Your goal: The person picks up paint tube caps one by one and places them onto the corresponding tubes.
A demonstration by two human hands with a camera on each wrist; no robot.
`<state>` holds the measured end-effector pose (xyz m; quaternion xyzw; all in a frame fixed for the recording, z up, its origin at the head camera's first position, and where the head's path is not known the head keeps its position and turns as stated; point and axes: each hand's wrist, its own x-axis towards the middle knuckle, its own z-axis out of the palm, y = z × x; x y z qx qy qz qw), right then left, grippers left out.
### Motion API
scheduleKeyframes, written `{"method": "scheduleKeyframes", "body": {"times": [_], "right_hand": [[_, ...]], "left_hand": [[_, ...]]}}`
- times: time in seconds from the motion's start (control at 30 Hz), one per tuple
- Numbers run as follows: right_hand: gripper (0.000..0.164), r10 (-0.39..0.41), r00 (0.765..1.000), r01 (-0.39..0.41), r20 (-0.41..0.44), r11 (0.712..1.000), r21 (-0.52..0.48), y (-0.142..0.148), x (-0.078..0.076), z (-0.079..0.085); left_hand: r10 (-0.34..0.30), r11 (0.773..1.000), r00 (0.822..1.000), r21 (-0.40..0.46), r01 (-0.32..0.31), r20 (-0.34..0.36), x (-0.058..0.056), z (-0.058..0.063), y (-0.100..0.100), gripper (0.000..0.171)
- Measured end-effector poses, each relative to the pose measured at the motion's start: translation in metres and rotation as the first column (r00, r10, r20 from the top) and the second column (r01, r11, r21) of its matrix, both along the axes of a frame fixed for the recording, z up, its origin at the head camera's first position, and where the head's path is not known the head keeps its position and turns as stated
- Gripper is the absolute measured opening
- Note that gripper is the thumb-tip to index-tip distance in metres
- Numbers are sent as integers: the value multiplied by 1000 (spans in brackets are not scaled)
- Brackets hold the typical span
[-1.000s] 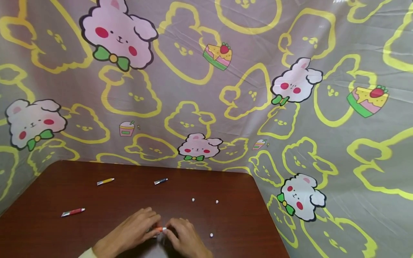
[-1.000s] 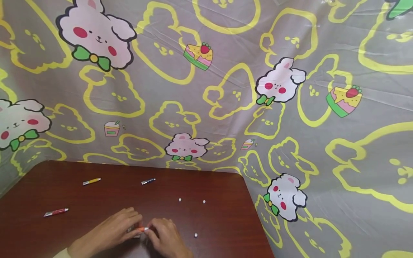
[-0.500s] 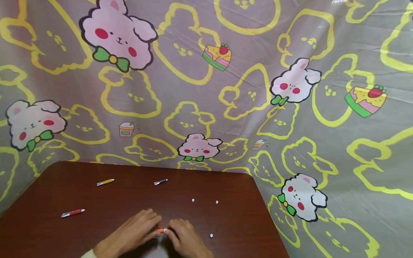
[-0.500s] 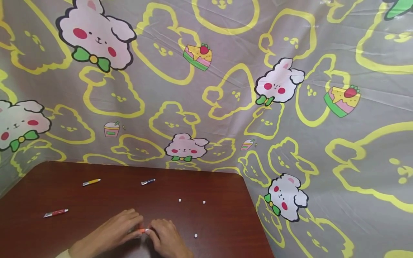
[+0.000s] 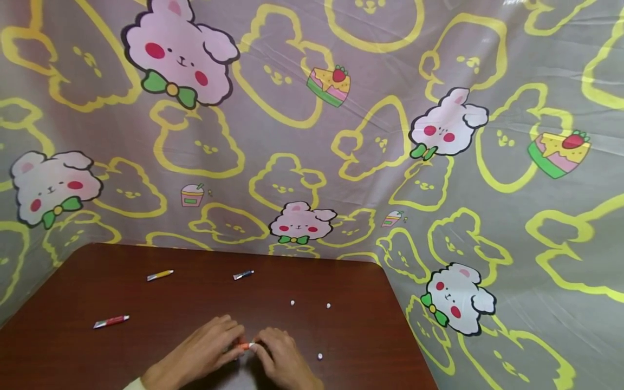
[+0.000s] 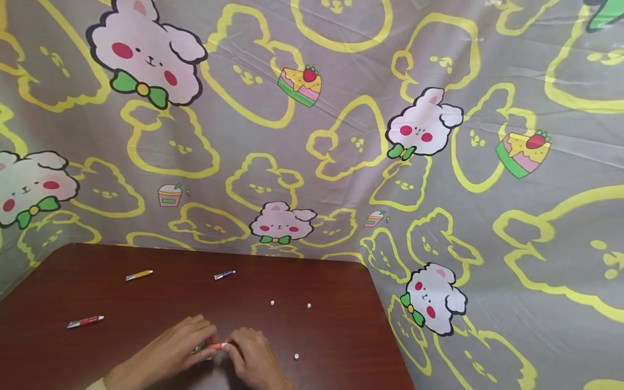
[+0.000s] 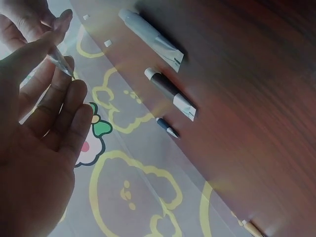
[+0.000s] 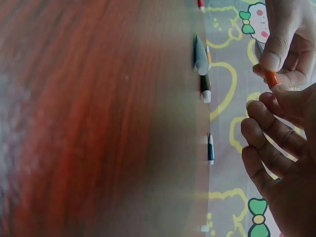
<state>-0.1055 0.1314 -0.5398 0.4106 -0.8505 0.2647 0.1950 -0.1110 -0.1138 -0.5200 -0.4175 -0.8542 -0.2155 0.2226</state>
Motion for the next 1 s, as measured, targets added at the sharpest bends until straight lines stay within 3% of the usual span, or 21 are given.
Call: {"method": "scheduleKeyframes", "body": {"times": [0.23,0.7,0.83,0.97,1.0], "right_hand": [[8,-13,999,15,47,999,-29,6,0,0],[7,-98,990,98,98,995,5,11,-1,3],[7,-107,991,107,75,994,-4,14,-2,1],[6,-77,997,77,10,996,-43,17,-4,-2],[6,-68,997,66,-24,997,-51,21,-10,-16]], "left_hand": [[9,1000,999,9,-10,45,1,1,0,26],[69,996,997,-63,-66,35,-4,2,-6,22],[109,988,992,-115,-101,68,-6,-1,-10,21],[130,986,991,-109,-126,37,-9,-7,-15,22],[135,986,990,-102,-132,25,-11,-10,-17,22]]}}
